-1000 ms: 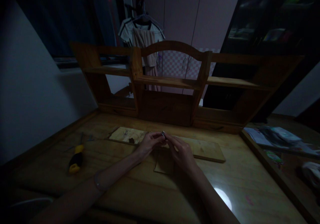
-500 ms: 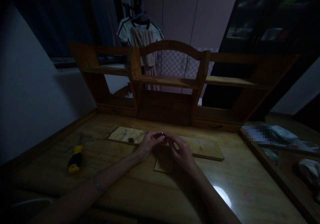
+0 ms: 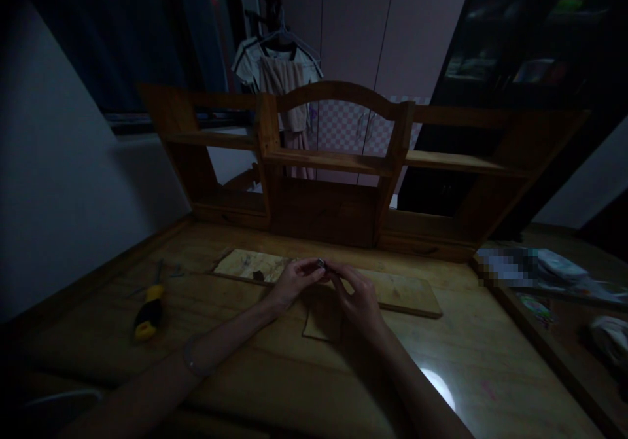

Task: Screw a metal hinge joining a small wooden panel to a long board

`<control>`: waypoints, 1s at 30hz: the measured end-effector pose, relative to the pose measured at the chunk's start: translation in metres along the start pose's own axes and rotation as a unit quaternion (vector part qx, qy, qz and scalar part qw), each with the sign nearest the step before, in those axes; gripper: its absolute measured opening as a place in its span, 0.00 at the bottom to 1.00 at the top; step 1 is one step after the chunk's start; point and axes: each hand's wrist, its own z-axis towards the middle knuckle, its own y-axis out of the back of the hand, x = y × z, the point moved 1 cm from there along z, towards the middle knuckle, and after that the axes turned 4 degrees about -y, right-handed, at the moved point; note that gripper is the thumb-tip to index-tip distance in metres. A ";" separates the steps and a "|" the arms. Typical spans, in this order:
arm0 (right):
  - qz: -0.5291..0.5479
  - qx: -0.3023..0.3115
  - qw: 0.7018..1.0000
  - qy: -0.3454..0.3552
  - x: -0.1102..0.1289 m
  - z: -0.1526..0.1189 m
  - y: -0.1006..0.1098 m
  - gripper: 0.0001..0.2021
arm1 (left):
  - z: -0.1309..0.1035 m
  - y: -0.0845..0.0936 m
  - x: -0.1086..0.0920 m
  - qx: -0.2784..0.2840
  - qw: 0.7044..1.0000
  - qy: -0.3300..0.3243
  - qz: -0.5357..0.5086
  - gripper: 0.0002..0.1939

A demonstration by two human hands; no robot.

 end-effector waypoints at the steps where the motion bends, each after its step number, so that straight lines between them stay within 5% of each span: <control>1: 0.000 -0.001 1.000 -0.002 0.000 0.000 0.000 0.15 | 0.000 0.001 0.000 0.005 1.000 -0.003 0.007 0.23; 10: 0.019 -0.015 0.999 -0.025 -0.006 -0.005 -0.006 0.16 | 0.002 0.008 0.003 0.021 0.996 -0.045 0.073 0.22; 30: 0.020 -0.019 0.999 -0.030 -0.006 -0.005 -0.005 0.16 | 0.001 0.002 -0.004 0.007 0.998 -0.024 0.057 0.22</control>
